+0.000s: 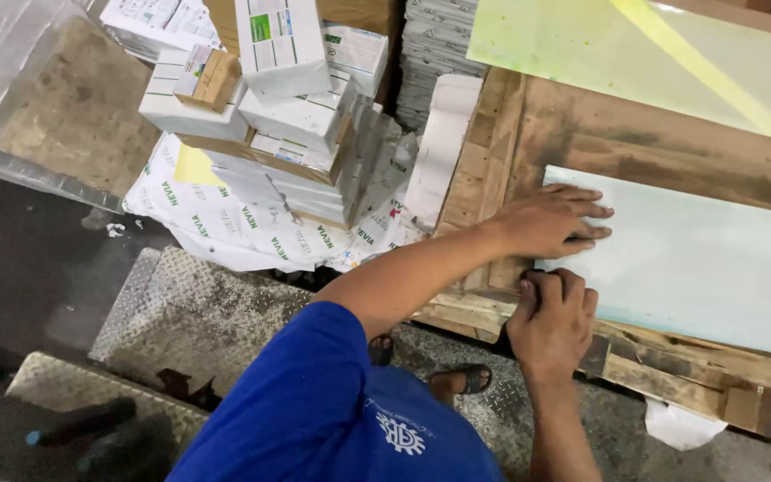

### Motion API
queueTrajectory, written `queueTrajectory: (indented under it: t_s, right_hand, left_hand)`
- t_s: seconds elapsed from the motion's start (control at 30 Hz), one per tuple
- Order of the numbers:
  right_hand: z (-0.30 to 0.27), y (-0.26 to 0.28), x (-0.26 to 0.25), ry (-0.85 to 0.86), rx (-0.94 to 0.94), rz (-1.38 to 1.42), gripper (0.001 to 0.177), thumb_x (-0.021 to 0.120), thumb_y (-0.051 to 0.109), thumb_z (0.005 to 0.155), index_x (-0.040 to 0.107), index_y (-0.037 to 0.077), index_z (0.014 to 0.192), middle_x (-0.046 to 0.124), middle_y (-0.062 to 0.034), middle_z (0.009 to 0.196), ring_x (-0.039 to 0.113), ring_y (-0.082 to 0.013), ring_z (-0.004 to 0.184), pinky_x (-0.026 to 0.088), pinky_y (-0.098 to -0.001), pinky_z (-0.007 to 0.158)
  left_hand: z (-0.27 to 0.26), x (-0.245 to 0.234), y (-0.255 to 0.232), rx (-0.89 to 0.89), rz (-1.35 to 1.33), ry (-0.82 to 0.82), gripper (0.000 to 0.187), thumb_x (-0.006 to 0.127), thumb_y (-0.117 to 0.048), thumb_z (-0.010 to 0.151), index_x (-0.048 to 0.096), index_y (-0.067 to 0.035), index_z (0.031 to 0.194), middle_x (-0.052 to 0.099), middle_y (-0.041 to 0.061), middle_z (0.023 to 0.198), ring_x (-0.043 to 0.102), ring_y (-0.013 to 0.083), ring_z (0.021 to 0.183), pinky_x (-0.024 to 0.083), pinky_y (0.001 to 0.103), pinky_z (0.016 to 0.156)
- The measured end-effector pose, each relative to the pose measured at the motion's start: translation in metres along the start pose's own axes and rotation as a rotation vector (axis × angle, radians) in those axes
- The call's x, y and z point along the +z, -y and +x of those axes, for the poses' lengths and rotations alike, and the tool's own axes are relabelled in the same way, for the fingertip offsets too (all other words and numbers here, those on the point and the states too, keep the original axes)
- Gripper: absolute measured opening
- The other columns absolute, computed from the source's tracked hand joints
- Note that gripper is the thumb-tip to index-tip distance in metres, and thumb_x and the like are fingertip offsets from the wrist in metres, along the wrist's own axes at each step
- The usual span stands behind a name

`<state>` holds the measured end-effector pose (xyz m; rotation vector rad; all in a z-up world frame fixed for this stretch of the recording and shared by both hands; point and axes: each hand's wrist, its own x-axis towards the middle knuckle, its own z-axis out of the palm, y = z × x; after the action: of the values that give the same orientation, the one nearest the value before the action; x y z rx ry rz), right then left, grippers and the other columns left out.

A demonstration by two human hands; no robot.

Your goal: Cleaning a large metal printing plate with a cloth and liquid cleaning agent.

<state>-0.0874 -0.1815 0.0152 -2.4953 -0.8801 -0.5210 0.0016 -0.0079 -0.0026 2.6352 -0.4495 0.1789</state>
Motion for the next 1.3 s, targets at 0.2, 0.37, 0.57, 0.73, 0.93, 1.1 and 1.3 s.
queueTrajectory:
  t_s: [0.2,0.37,0.57,0.73,0.93,1.1,1.3]
  right_hand:
    - [-0.01,-0.135,-0.011,0.089,0.135,-0.241,0.014,0.076,0.025,0.101,0.072,0.012,0.106,0.065,-0.0148,0.118,0.059,-0.0393,0.108,0.049,-0.0516,0.082]
    - [-0.031,-0.217,0.0,-0.048,0.196,-0.383,0.014,0.069,0.016,0.102,0.064,0.007,0.11,0.06,-0.0166,0.122,0.056,-0.0366,0.117,0.05,-0.0503,0.093]
    - [-0.002,0.009,-0.007,0.043,0.074,-0.021,0.011,0.07,0.015,0.098,0.071,0.013,0.109,0.063,-0.0155,0.117,0.057,-0.0402,0.108,0.049,-0.0522,0.093]
    - [-0.005,-0.057,-0.005,0.081,0.054,-0.036,0.013,0.071,0.02,0.101,0.072,0.012,0.112,0.063,-0.015,0.12,0.059,-0.0375,0.109,0.051,-0.0503,0.09]
    - [-0.01,-0.147,-0.011,0.021,0.287,-0.271,0.012,0.072,0.017,0.104,0.07,0.007,0.111,0.062,-0.0189,0.119,0.056,-0.0387,0.114,0.051,-0.0515,0.085]
    - [-0.001,-0.004,-0.011,-0.011,0.1,-0.022,0.013,0.07,0.006,0.097,0.069,0.007,0.11,0.061,-0.0195,0.12,0.055,-0.0427,0.113,0.044,-0.0541,0.096]
    - [-0.001,-0.014,-0.027,0.077,-0.009,0.072,0.01,0.072,0.009,0.103,0.069,0.01,0.113,0.06,-0.0127,0.118,0.057,-0.0361,0.109,0.046,-0.0505,0.094]
  left_hand:
    - [-0.002,0.001,0.003,0.031,0.005,0.001,0.041,0.051,-0.043,0.101,0.067,-0.028,0.135,0.047,-0.004,0.156,0.031,0.0209,0.151,0.024,0.042,0.126]
    - [-0.008,-0.002,0.001,0.004,-0.012,-0.004,0.039,0.051,-0.042,0.101,0.068,-0.028,0.134,0.049,-0.003,0.155,0.032,0.0218,0.15,0.024,0.043,0.125]
    - [-0.007,-0.002,-0.005,-0.016,-0.022,-0.019,0.038,0.053,-0.043,0.1,0.069,-0.03,0.132,0.049,-0.005,0.155,0.033,0.0199,0.15,0.024,0.043,0.124]
    - [-0.004,-0.001,0.001,0.01,-0.011,-0.022,0.037,0.053,-0.043,0.1,0.07,-0.03,0.131,0.049,-0.005,0.155,0.033,0.02,0.15,0.024,0.042,0.125]
    - [-0.009,-0.009,-0.004,-0.018,-0.015,0.005,0.037,0.05,-0.044,0.102,0.07,-0.031,0.13,0.048,-0.006,0.155,0.034,0.0197,0.149,0.024,0.042,0.124]
    - [-0.01,-0.017,-0.001,-0.023,-0.03,0.05,0.038,0.051,-0.044,0.1,0.07,-0.033,0.131,0.047,-0.006,0.156,0.034,0.0225,0.148,0.021,0.047,0.12]
    - [-0.014,0.008,-0.002,0.109,-0.04,-0.117,0.032,0.058,-0.038,0.107,0.071,-0.028,0.134,0.051,-0.002,0.154,0.039,0.0253,0.145,0.03,0.05,0.12]
